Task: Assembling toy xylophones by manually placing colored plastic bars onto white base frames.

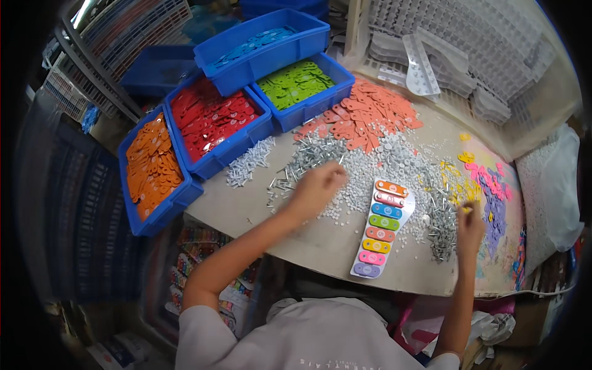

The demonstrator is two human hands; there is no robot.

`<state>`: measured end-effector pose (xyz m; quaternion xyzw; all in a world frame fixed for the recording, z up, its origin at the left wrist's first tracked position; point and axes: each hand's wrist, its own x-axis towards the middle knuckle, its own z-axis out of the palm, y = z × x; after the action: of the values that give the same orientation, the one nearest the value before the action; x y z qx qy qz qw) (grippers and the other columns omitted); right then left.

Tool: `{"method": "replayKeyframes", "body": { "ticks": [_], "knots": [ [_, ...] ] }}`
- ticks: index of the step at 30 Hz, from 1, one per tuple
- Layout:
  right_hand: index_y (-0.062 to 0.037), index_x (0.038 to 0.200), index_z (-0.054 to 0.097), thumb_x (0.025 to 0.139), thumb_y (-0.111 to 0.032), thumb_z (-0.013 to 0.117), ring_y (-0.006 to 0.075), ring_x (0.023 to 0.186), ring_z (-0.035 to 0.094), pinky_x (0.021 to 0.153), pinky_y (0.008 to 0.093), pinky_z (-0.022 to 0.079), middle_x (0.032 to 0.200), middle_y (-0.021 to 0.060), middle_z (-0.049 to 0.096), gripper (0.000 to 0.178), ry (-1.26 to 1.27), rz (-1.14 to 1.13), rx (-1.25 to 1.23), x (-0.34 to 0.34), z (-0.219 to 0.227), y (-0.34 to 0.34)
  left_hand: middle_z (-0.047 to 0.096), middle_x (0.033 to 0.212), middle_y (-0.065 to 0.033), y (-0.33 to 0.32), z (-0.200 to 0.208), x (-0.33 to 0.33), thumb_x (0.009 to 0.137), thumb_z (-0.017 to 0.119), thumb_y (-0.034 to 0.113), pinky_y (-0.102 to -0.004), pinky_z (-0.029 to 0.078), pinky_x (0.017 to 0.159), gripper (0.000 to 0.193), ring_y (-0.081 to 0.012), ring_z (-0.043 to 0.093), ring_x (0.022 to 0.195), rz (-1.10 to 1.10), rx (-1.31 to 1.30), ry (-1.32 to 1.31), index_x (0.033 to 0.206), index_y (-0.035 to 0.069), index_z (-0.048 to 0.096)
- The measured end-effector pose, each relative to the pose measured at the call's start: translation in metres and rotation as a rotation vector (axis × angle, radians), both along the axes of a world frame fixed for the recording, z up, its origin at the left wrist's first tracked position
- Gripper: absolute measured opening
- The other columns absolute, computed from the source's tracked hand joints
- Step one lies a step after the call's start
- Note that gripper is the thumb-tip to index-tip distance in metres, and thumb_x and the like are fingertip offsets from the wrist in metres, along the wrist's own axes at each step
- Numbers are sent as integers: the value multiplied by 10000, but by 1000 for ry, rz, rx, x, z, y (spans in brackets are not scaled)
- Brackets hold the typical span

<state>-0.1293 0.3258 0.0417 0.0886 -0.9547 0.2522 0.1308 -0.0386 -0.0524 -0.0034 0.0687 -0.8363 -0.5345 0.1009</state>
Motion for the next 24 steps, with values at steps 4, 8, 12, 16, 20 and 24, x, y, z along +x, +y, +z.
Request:
{"method": "replayKeyframes", "body": {
  "ticks": [4, 8, 12, 16, 20, 24],
  "knots": [
    [-35, 1069, 601, 954, -116, 631, 265, 818, 583, 752, 399, 473, 908, 132, 626, 144, 116, -165, 245, 18, -24, 99, 685, 881, -110, -86, 8, 33, 895, 702, 105, -347, 510, 713, 120, -250, 662, 783, 311, -543, 231, 969, 12, 720],
    [-22, 1099, 606, 952, -87, 621, 281, 890, 583, 798, 391, 476, 995, 151, 614, 162, -15, -219, 140, 33, -63, 129, 686, 896, -110, -118, -7, 47, 872, 718, 144, -401, 518, 753, 119, -313, 660, 863, 351, -689, 79, 934, 44, 731],
    [-8, 1120, 605, 960, -78, 596, 348, 953, 603, 865, 429, 479, 1007, 173, 629, 174, 30, -219, 142, 30, -64, 120, 683, 874, -99, -120, -20, 48, 859, 726, 141, -399, 508, 729, 97, -298, 652, 856, 355, -830, 30, 898, 52, 723],
    [1, 1051, 588, 949, -49, 586, 382, 951, 592, 852, 437, 472, 974, 196, 616, 113, 19, -210, 159, 28, -59, 120, 681, 864, -106, -114, -18, 46, 860, 714, 123, -385, 507, 717, 82, -296, 645, 811, 359, -851, 59, 910, 59, 719],
    [3, 1062, 591, 934, -5, 562, 384, 960, 599, 853, 446, 473, 973, 196, 620, 132, 15, -164, 177, 26, -54, 120, 704, 842, -85, -91, -2, 48, 901, 687, 100, -321, 503, 684, 75, -210, 650, 743, 385, -646, 12, 938, 40, 714],
    [3, 1064, 604, 918, 31, 547, 394, 955, 606, 845, 449, 478, 982, 207, 628, 159, 60, -204, 222, 29, -49, 114, 733, 861, -54, -51, 13, 44, 953, 665, 95, -219, 489, 640, 129, -73, 640, 733, 159, 227, -46, 1003, -16, 706]
  ]
}}
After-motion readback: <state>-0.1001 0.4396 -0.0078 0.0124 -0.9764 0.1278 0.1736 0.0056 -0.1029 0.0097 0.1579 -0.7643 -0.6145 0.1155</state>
